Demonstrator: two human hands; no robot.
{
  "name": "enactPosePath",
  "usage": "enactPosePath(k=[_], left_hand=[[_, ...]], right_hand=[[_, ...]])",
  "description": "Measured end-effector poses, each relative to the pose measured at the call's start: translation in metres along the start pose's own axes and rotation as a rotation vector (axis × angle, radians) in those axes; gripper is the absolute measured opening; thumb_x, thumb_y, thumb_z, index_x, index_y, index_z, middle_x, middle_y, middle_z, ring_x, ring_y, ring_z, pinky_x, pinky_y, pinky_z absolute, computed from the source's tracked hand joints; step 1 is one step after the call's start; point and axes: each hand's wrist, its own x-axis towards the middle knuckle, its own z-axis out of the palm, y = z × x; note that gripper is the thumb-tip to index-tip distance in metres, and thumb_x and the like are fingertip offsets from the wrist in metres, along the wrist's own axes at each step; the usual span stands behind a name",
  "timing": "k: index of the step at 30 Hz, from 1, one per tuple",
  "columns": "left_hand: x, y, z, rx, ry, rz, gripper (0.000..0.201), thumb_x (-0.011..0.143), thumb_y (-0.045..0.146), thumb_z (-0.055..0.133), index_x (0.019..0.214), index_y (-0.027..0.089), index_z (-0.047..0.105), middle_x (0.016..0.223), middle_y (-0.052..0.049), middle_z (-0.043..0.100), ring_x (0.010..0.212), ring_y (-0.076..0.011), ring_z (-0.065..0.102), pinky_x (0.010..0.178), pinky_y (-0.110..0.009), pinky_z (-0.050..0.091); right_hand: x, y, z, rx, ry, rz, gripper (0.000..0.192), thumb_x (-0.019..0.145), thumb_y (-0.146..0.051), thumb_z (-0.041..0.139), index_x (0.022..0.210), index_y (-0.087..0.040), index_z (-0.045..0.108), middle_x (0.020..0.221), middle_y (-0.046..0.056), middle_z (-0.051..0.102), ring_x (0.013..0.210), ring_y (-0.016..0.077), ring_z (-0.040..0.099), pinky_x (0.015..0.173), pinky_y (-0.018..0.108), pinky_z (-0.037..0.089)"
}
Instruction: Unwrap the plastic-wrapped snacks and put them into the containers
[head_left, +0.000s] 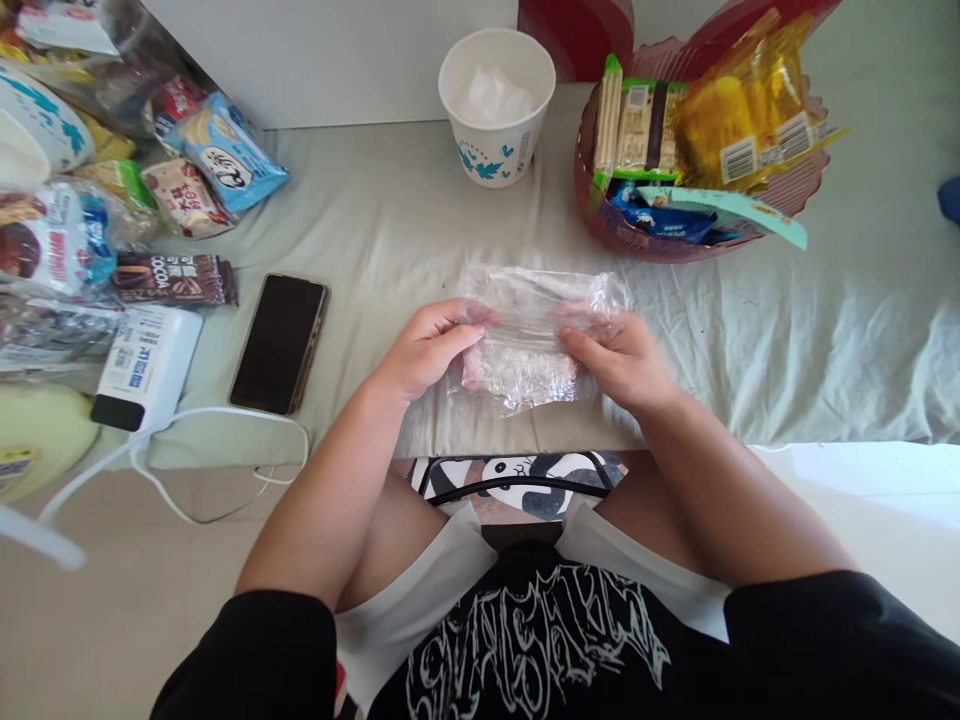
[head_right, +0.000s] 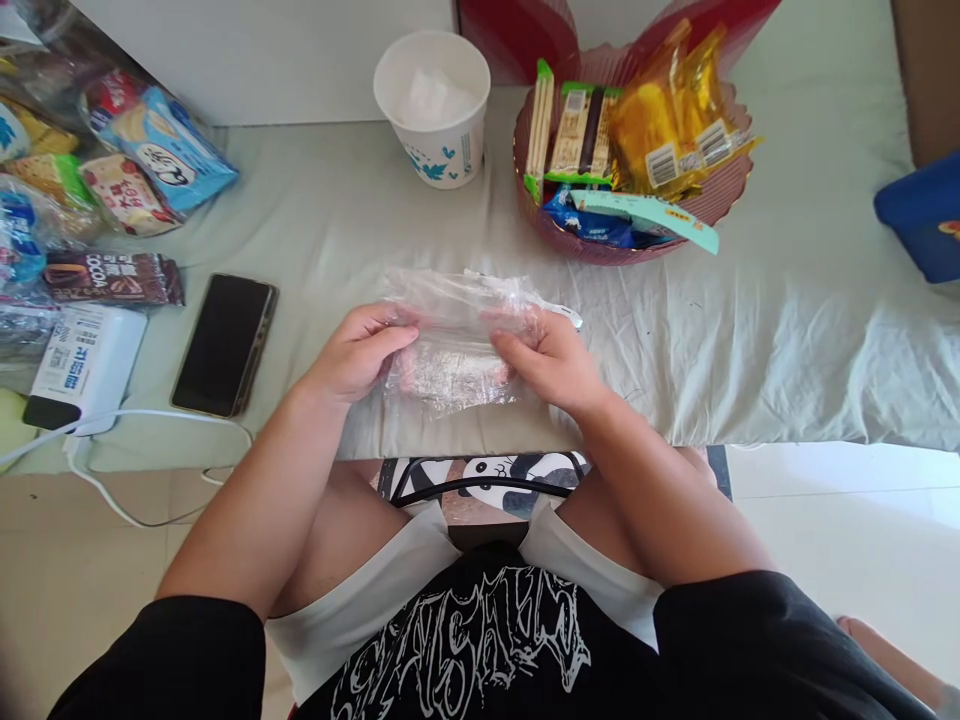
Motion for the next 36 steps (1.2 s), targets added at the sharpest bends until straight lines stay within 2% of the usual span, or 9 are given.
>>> enactPosePath(k=[5, 9, 12, 18, 21, 25, 29, 32, 36], left_hand=[[0.003, 0.004, -0.001, -0.182, -0.012, 0.054, 0.021, 0.071, 0.038, 0.082, 0.075, 0.023, 0.068, 0.052, 0.004, 0.062, 0.040, -0.0148, 0.058, 0.039, -0.027, 0.048], [0.006, 0.005, -0.005, -0.136, 0.025, 0.124, 0.033, 0.075, 0.051, 0.076, 0.066, 0.019, 0.069, 0.059, -0.002, 0.062, 0.050, -0.0132, 0.056, 0.042, -0.026, 0.045], [0.005, 0.003, -0.004, 0.035, 0.094, 0.159, 0.023, 0.070, 0.036, 0.083, 0.070, 0.019, 0.068, 0.062, 0.001, 0.059, 0.051, -0.0089, 0.049, 0.045, -0.022, 0.041], [0.009, -0.001, -0.004, 0.183, 0.212, 0.187, 0.027, 0.063, 0.016, 0.079, 0.084, 0.020, 0.064, 0.083, 0.002, 0.064, 0.058, -0.0070, 0.054, 0.055, -0.021, 0.048], [0.015, -0.004, -0.010, 0.181, 0.368, 0.277, 0.030, 0.066, 0.017, 0.078, 0.091, 0.022, 0.062, 0.091, 0.001, 0.065, 0.069, -0.0094, 0.062, 0.065, -0.023, 0.054], [0.013, -0.007, -0.008, 0.256, 0.629, 0.475, 0.021, 0.078, 0.021, 0.077, 0.088, 0.024, 0.059, 0.084, 0.002, 0.062, 0.076, -0.0114, 0.062, 0.074, -0.025, 0.055], [0.000, -0.007, 0.012, 0.465, 0.440, 0.550, 0.018, 0.086, 0.035, 0.076, 0.097, 0.023, 0.067, 0.099, -0.004, 0.073, 0.096, -0.0191, 0.069, 0.092, -0.034, 0.057], [-0.005, -0.009, 0.021, 0.421, 0.206, 0.481, 0.050, 0.080, 0.046, 0.084, 0.122, 0.024, 0.068, 0.132, -0.010, 0.072, 0.124, -0.0272, 0.067, 0.105, -0.040, 0.055], [-0.002, -0.012, 0.023, 0.178, -0.058, 0.346, 0.056, 0.079, 0.052, 0.086, 0.124, 0.023, 0.069, 0.117, -0.010, 0.077, 0.108, -0.0251, 0.074, 0.093, -0.035, 0.059]], right_hand=[[0.000, 0.000, -0.002, 0.281, 0.035, -0.106, 0.043, 0.076, -0.067, 0.080, 0.086, -0.027, 0.072, 0.065, -0.002, 0.062, 0.054, 0.0142, 0.055, 0.053, 0.030, 0.046], [-0.003, -0.006, -0.009, 0.234, -0.020, -0.070, 0.056, 0.083, -0.078, 0.057, 0.077, -0.024, 0.072, 0.070, 0.004, 0.065, 0.062, 0.0193, 0.059, 0.062, 0.036, 0.051], [-0.004, -0.009, -0.012, 0.083, -0.047, -0.015, 0.068, 0.089, -0.081, 0.043, 0.075, -0.022, 0.074, 0.071, 0.006, 0.067, 0.067, 0.0207, 0.062, 0.066, 0.037, 0.050], [0.000, -0.006, -0.007, -0.250, 0.148, 0.043, 0.022, 0.076, -0.033, 0.079, 0.087, -0.022, 0.064, 0.062, -0.006, 0.055, 0.054, 0.0105, 0.044, 0.056, 0.028, 0.036], [0.002, -0.002, -0.009, -0.194, 0.228, 0.071, 0.039, 0.074, -0.027, 0.079, 0.108, -0.024, 0.061, 0.066, -0.008, 0.060, 0.054, 0.0115, 0.049, 0.056, 0.028, 0.038], [0.000, -0.004, -0.006, -0.293, 0.367, 0.027, 0.015, 0.076, -0.029, 0.076, 0.083, -0.022, 0.065, 0.067, -0.003, 0.062, 0.059, 0.0134, 0.051, 0.059, 0.030, 0.041], [-0.007, -0.010, 0.007, -0.311, 0.381, -0.197, 0.010, 0.079, -0.025, 0.072, 0.076, -0.024, 0.062, 0.089, 0.003, 0.075, 0.081, 0.0200, 0.066, 0.078, 0.037, 0.052], [-0.013, -0.013, 0.019, -0.178, 0.153, -0.297, 0.015, 0.085, -0.031, 0.072, 0.080, -0.025, 0.060, 0.103, 0.005, 0.077, 0.094, 0.0224, 0.070, 0.090, 0.041, 0.055], [-0.017, -0.012, 0.028, 0.056, -0.106, -0.258, 0.029, 0.092, -0.049, 0.070, 0.081, -0.025, 0.058, 0.098, 0.005, 0.075, 0.090, 0.0211, 0.070, 0.086, 0.041, 0.057]])
